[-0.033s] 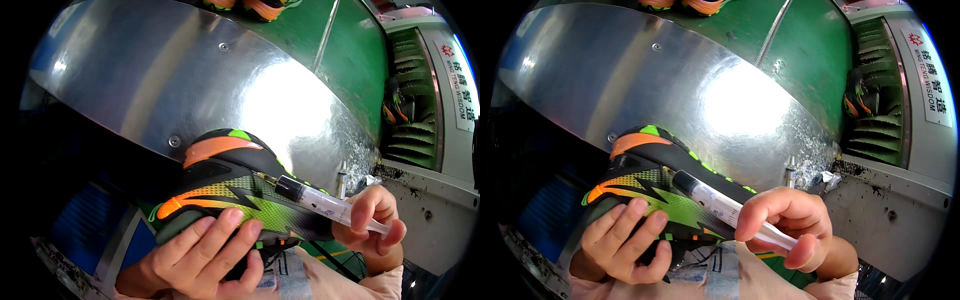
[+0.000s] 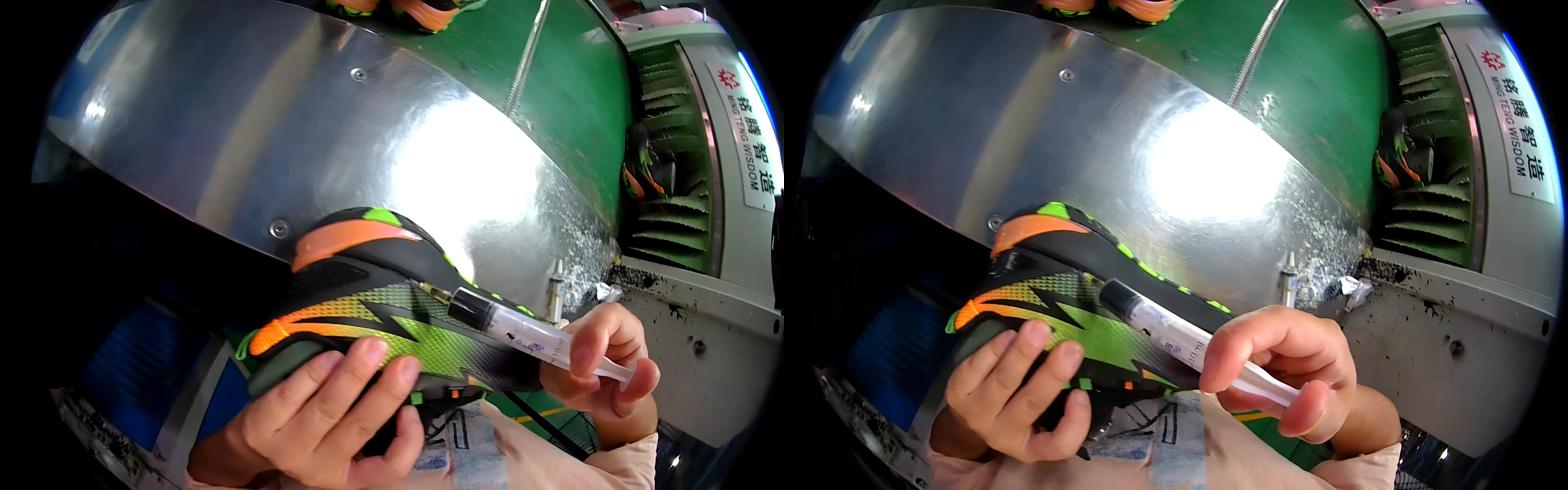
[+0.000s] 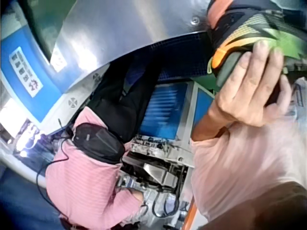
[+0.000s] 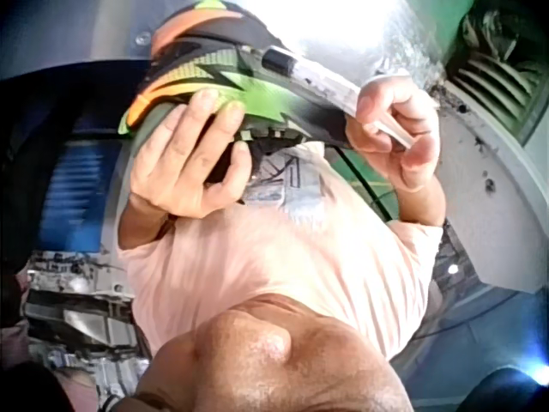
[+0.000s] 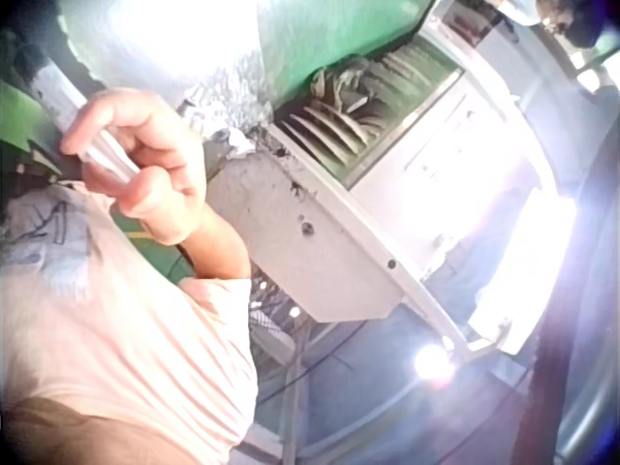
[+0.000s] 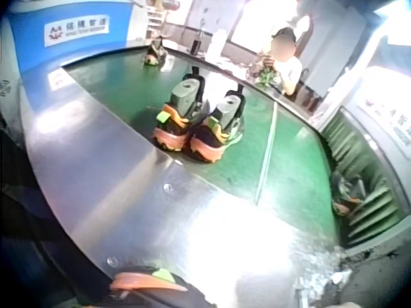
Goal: The person applies adhesive to the seams of several shoes using a syringe and a small sponge, handling them one at a time and placing them back on a conveyor belt.
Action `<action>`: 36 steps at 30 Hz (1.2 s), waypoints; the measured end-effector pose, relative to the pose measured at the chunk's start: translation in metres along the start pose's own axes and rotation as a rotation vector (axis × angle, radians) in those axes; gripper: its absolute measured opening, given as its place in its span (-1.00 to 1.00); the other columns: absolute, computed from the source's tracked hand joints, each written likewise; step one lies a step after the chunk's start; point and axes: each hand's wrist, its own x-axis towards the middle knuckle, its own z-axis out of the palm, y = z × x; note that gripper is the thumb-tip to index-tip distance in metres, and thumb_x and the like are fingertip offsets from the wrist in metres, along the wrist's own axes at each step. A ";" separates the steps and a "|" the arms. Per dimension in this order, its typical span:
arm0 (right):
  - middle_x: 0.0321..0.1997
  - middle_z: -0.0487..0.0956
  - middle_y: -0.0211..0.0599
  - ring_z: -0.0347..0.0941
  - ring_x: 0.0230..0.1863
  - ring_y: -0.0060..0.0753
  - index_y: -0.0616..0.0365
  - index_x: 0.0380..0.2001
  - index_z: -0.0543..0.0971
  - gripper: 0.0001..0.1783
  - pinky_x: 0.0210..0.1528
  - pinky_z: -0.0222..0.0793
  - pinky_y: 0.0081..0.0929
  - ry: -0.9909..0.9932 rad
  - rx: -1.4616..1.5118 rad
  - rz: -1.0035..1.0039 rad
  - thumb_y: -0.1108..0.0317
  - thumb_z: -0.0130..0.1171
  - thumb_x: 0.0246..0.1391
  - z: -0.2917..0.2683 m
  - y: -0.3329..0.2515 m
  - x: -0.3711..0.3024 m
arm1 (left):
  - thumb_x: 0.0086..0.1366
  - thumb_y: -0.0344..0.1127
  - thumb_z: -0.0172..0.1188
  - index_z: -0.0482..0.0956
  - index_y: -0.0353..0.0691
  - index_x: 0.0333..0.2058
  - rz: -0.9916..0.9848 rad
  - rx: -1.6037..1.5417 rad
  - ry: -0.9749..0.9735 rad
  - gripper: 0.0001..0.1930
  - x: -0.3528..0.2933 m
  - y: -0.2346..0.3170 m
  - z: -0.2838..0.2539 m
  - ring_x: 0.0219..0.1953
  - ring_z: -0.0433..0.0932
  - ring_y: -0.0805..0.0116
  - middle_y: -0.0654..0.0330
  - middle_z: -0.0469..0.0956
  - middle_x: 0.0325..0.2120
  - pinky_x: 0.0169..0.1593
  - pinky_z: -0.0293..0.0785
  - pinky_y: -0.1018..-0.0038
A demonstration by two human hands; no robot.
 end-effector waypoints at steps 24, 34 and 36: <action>-0.40 0.51 -0.23 0.26 -0.58 -0.71 0.51 -0.14 0.42 -0.24 -0.56 0.13 -0.70 0.060 -0.072 -0.269 -0.17 0.07 0.09 -0.068 0.028 -0.104 | 0.27 -0.39 0.00 0.27 -0.21 -0.18 -0.021 0.118 -0.024 -0.83 0.029 0.009 -0.006 -0.11 0.55 -0.20 -0.13 0.55 -0.18 -0.19 0.57 0.13; -0.60 0.28 -0.50 0.05 -0.61 -0.75 0.35 -0.04 0.32 -0.16 -0.57 -0.11 -0.69 0.105 0.213 -0.311 -0.34 -0.13 0.07 -0.119 0.071 -0.093 | -0.04 -0.14 0.40 0.32 -0.29 -0.07 0.091 0.063 -0.284 -0.38 0.108 -0.011 -0.025 -0.07 0.54 -0.17 -0.24 0.51 -0.13 -0.04 0.49 0.19; -0.60 0.27 -0.51 0.02 -0.61 -0.76 0.34 -0.02 0.30 -0.16 -0.55 -0.11 -0.70 0.130 0.307 -0.319 -0.34 -0.11 0.07 -0.124 0.078 -0.086 | -0.16 -0.10 0.46 0.32 -0.30 -0.04 0.135 0.056 -0.368 -0.26 0.126 -0.019 -0.028 -0.08 0.55 -0.12 -0.20 0.52 -0.10 -0.02 0.45 0.22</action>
